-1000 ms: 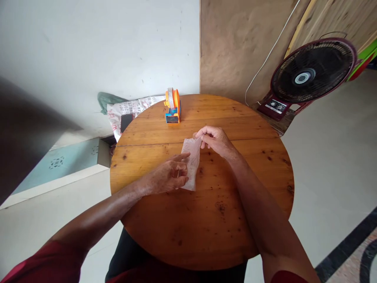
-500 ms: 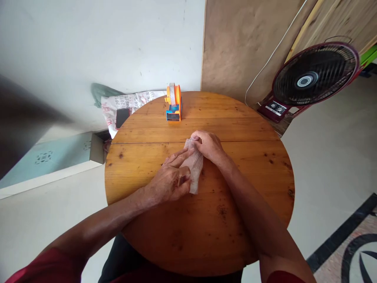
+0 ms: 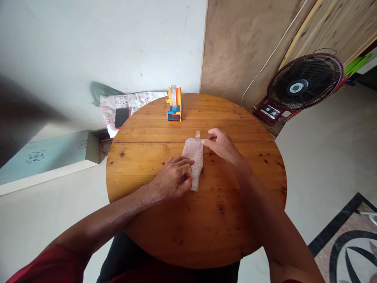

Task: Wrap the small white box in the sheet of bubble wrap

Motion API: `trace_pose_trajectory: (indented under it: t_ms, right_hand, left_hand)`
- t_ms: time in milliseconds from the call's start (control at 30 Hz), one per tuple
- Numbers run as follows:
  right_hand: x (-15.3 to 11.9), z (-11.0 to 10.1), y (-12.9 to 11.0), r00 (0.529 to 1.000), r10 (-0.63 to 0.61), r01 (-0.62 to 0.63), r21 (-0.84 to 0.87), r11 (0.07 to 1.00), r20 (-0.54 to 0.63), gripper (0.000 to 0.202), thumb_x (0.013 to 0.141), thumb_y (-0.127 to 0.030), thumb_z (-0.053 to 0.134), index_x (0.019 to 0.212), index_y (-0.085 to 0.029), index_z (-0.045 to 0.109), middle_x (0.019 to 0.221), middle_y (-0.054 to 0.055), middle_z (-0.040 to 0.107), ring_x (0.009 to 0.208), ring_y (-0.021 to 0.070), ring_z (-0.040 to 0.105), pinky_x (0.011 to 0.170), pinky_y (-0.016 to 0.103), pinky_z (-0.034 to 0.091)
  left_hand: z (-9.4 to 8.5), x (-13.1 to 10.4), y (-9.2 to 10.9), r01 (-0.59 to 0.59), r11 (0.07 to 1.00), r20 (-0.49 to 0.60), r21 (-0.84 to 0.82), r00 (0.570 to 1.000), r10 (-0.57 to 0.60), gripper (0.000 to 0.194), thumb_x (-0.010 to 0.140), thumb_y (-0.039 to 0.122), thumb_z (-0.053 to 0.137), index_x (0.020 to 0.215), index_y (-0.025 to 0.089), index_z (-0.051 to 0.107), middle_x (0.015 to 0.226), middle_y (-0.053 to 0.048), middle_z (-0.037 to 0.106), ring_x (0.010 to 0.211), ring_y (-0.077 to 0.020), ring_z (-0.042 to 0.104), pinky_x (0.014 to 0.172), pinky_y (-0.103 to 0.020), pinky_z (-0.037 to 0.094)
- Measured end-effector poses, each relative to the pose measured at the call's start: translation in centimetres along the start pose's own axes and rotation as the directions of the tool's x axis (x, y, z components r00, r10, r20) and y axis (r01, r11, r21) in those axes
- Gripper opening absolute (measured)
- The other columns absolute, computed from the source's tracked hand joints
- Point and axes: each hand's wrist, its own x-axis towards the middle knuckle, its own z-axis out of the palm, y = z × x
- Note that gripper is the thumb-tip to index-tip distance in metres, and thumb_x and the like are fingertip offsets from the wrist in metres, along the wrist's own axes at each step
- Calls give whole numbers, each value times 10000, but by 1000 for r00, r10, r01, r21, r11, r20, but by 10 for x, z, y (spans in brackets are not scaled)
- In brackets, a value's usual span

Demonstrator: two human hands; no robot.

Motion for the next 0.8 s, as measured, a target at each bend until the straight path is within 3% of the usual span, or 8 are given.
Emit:
trace_pose_trajectory:
  t_ms: [100, 200, 333, 533, 667, 800]
  right_hand:
    - [-2, 2, 2, 988, 126, -135, 95, 986, 87, 408, 738, -401, 766, 1058, -176, 648, 904, 87, 702, 589, 166, 615, 577, 329, 496]
    - [1, 17, 4, 985, 145, -158, 158, 975, 95, 368, 715, -393, 770, 987, -178, 646, 834, 63, 687, 573, 155, 596, 533, 299, 462]
    - [7, 33, 2, 991, 99, -112, 153, 982, 93, 294, 653, -388, 776, 825, -188, 647, 722, 20, 640, 627, 161, 570, 544, 279, 424]
    - [4, 35, -4, 990, 43, -79, 280, 957, 132, 211, 663, -385, 707, 680, -195, 617, 626, -29, 555, 580, 126, 464, 548, 277, 357]
    - [3, 39, -3, 999, -24, 12, 266, 964, 44, 239, 668, -395, 695, 616, -202, 564, 589, -51, 489, 563, 110, 403, 539, 272, 303]
    - [4, 45, -2, 998, -62, 66, 194, 979, -28, 214, 671, -385, 678, 625, -201, 578, 596, -41, 519, 575, 121, 432, 557, 281, 322]
  left_hand:
    - [0, 0, -1, -5, 1000, -8, -5, 1000, 5, 92, 774, 156, 560, 693, 183, 527, 1083, -103, 732, 1178, -299, 616, 1007, -463, 469]
    - [1, 0, -1, -15, 1000, -18, -10, 1000, 15, 93, 772, 160, 561, 692, 182, 519, 1071, -100, 734, 1161, -296, 626, 982, -457, 476]
    - [1, -1, -1, -22, 1000, -25, -12, 999, 22, 107, 778, 168, 557, 686, 184, 507, 1074, -97, 734, 1125, -281, 643, 953, -442, 481]
    - [-1, -2, 0, -31, 1000, -10, 1, 999, 31, 96, 791, 166, 552, 700, 184, 525, 1153, -97, 724, 1166, -289, 621, 952, -455, 470]
    - [-3, -3, 1, -12, 999, 1, 40, 1000, 12, 82, 808, 174, 558, 726, 180, 562, 1262, -94, 684, 1157, -286, 611, 945, -457, 475]
    - [-3, -5, 4, -12, 992, 7, 124, 1000, 11, 103, 840, 199, 555, 758, 169, 609, 1340, -101, 639, 1137, -299, 583, 946, -470, 481]
